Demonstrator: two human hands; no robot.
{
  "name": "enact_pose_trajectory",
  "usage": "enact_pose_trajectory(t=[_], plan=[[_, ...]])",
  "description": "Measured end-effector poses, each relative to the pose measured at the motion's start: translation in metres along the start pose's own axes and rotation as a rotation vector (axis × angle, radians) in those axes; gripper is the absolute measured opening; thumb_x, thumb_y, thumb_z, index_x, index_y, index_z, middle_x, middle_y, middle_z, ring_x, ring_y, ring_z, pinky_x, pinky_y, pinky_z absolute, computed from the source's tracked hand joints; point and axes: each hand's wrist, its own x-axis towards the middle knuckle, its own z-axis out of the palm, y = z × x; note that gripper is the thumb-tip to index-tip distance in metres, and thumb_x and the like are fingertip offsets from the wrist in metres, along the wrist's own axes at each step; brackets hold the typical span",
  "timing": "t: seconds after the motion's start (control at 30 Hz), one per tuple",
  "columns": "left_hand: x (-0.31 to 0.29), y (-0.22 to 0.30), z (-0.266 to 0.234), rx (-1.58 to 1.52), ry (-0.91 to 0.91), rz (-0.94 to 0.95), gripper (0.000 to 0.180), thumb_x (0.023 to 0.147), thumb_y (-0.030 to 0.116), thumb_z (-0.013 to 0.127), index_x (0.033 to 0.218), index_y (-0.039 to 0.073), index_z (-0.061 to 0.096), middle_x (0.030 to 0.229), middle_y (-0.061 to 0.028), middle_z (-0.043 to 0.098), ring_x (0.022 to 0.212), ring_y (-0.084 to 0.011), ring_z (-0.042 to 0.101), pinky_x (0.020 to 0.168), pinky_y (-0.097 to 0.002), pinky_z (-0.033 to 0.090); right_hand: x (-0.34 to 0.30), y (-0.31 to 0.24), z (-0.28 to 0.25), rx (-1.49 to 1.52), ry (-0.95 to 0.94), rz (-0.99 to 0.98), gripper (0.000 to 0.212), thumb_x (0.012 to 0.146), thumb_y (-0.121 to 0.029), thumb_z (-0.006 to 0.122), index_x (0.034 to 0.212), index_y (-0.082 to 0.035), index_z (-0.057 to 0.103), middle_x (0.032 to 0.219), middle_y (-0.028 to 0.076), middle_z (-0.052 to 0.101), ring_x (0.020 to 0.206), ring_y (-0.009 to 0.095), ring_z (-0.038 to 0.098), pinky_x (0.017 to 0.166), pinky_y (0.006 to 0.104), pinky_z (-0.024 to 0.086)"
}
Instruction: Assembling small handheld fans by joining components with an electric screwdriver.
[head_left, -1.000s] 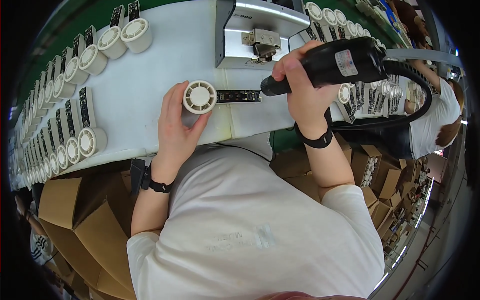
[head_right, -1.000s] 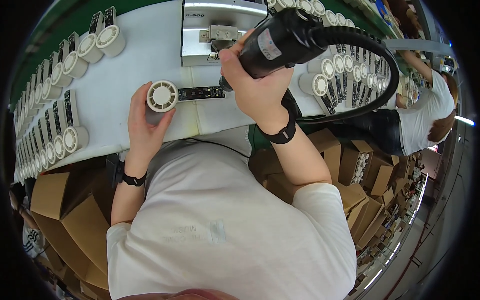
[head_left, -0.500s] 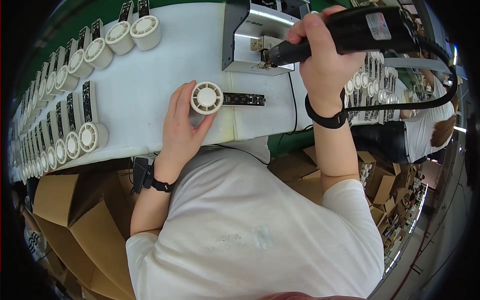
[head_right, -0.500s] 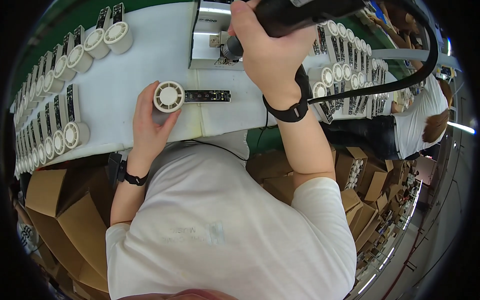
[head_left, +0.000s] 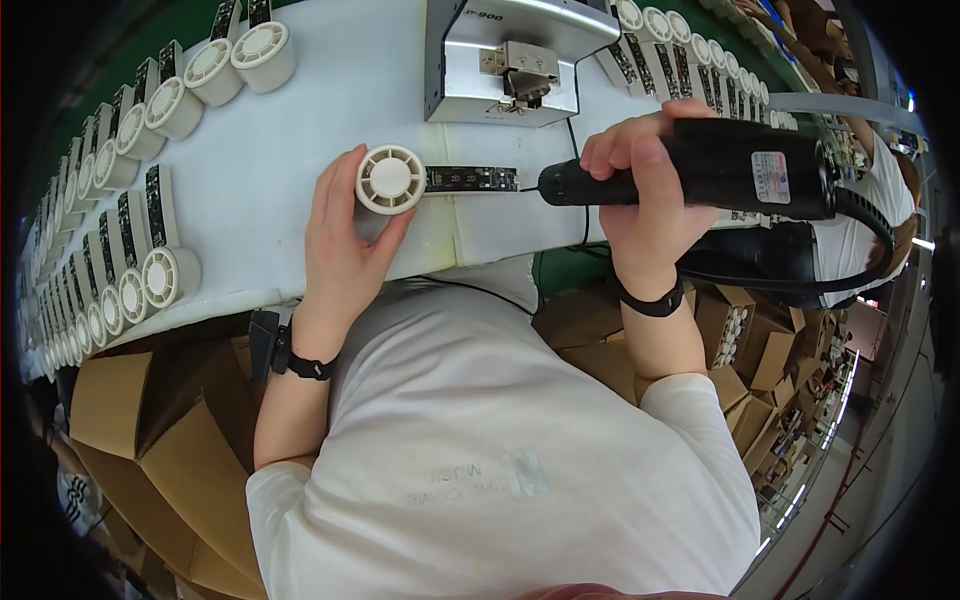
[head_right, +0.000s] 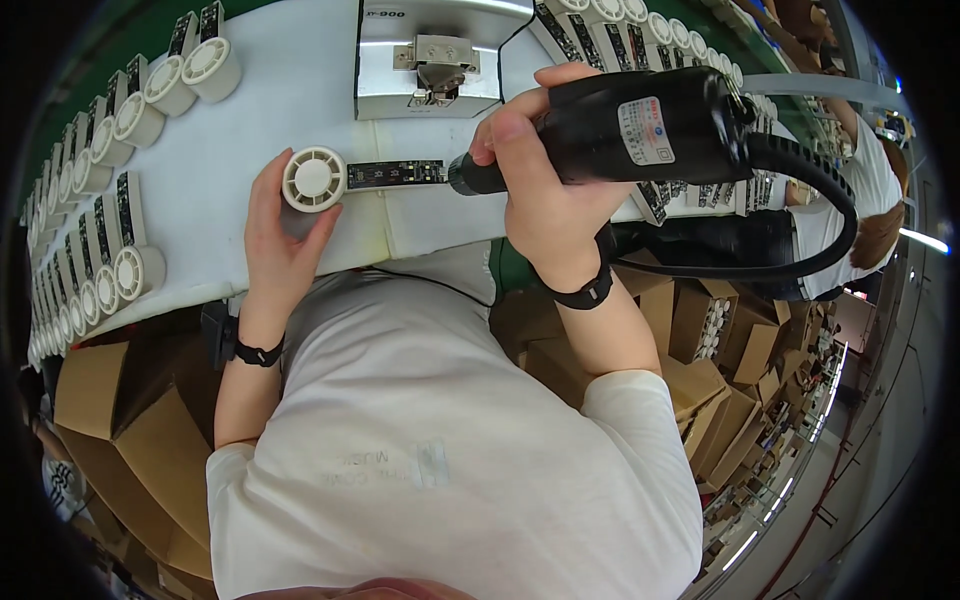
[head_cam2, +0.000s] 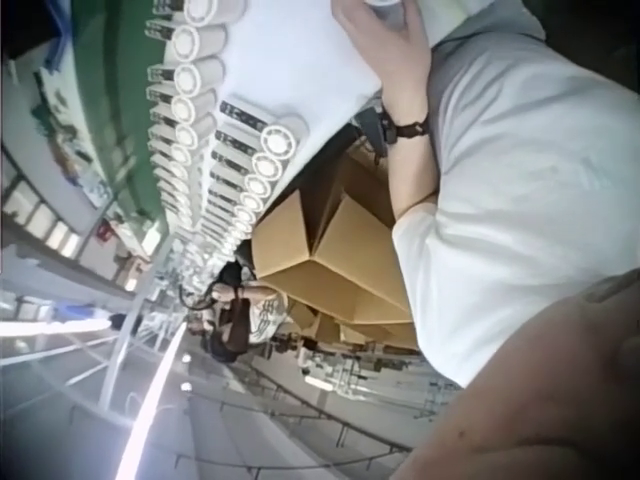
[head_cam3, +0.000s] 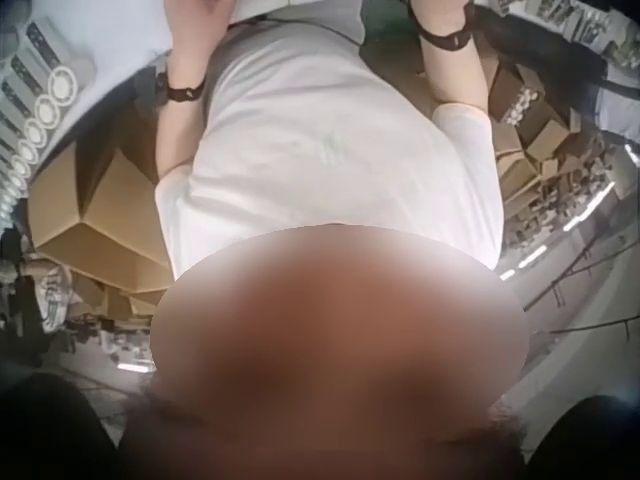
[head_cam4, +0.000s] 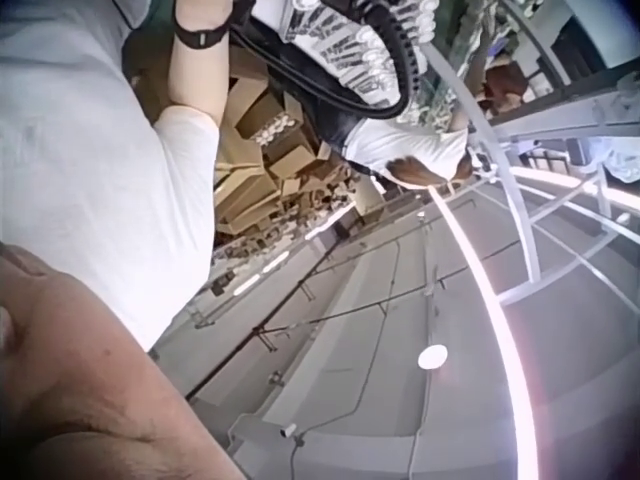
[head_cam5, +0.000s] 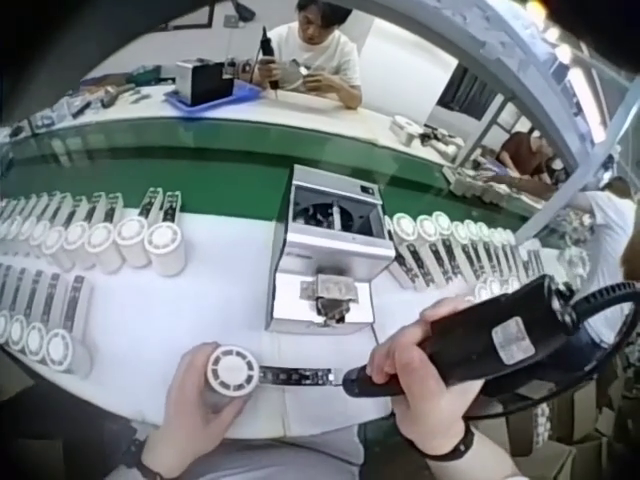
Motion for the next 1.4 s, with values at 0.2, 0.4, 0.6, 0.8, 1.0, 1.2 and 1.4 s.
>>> enact_pose_trajectory(t=[0.2,0.4,0.6,0.8,1.0,1.2,1.4], plan=[[-0.001,0.001,0.001,0.014,0.004,0.001,0.067,0.078,0.006,0.078,0.137,0.003,0.046,0.129,-0.0187,0.053,0.114,-0.0353,0.057,0.092,-0.0395,0.051,-0.002,0.008,-0.002,0.034,0.016,0.015,0.032,0.089,-0.001,0.056,0.117,-0.002,0.043,0.075,0.008,0.055,0.062,0.020,0.053,0.061,0.0408,0.049],[-0.002,0.000,0.002,0.005,0.001,-0.009,0.067,0.077,0.007,0.078,0.136,0.003,0.047,0.129,-0.0184,0.053,0.114,-0.0349,0.058,0.091,-0.0389,0.051,-0.006,0.015,-0.002,0.058,0.035,0.033,0.029,0.088,0.002,0.056,0.113,-0.004,0.043,0.074,0.008,0.055,0.061,0.020,0.052,0.061,0.0402,0.049],[0.000,0.000,0.002,-0.001,0.001,-0.020,0.067,0.077,0.008,0.079,0.136,0.003,0.047,0.128,-0.0184,0.054,0.112,-0.0347,0.058,0.090,-0.0386,0.051,-0.009,0.018,0.002,0.037,-0.033,-0.004,0.025,0.088,0.003,0.056,0.108,-0.005,0.043,0.073,0.008,0.055,0.061,0.020,0.052,0.060,0.0394,0.049],[0.000,0.000,0.001,0.014,0.006,-0.017,0.067,0.077,0.009,0.079,0.136,0.003,0.047,0.128,-0.0189,0.054,0.112,-0.0350,0.058,0.090,-0.0388,0.051,-0.007,0.021,0.000,0.003,-0.102,0.002,0.025,0.088,0.004,0.056,0.109,-0.004,0.044,0.074,0.009,0.055,0.062,0.020,0.053,0.060,0.0392,0.049],[-0.001,-0.001,0.001,-0.018,0.002,-0.037,0.068,0.079,0.008,0.078,0.137,0.003,0.045,0.128,-0.0196,0.054,0.113,-0.0364,0.057,0.092,-0.0401,0.050,0.017,0.009,0.006,0.013,-0.132,0.011,0.029,0.088,0.003,0.056,0.114,0.000,0.044,0.073,0.010,0.056,0.061,0.021,0.054,0.062,0.0395,0.051],[-0.002,-0.002,-0.001,-0.075,-0.048,-0.011,0.067,0.081,0.004,0.073,0.140,0.001,0.041,0.133,-0.0202,0.052,0.118,-0.0384,0.055,0.097,-0.0414,0.048,0.069,0.011,0.016,0.081,0.037,-0.232,0.033,0.088,-0.001,0.056,0.118,0.003,0.044,0.072,0.010,0.057,0.059,0.021,0.056,0.060,0.0379,0.051],[0.001,-0.003,-0.002,-0.130,-0.096,-0.019,0.066,0.082,0.003,0.070,0.141,0.001,0.039,0.136,-0.0200,0.052,0.121,-0.0389,0.054,0.098,-0.0421,0.047,0.077,0.034,0.041,0.293,-0.026,-0.207,0.029,0.087,-0.005,0.064,0.109,0.000,0.047,0.072,0.008,0.056,0.059,0.017,0.057,0.057,0.0301,0.048]])
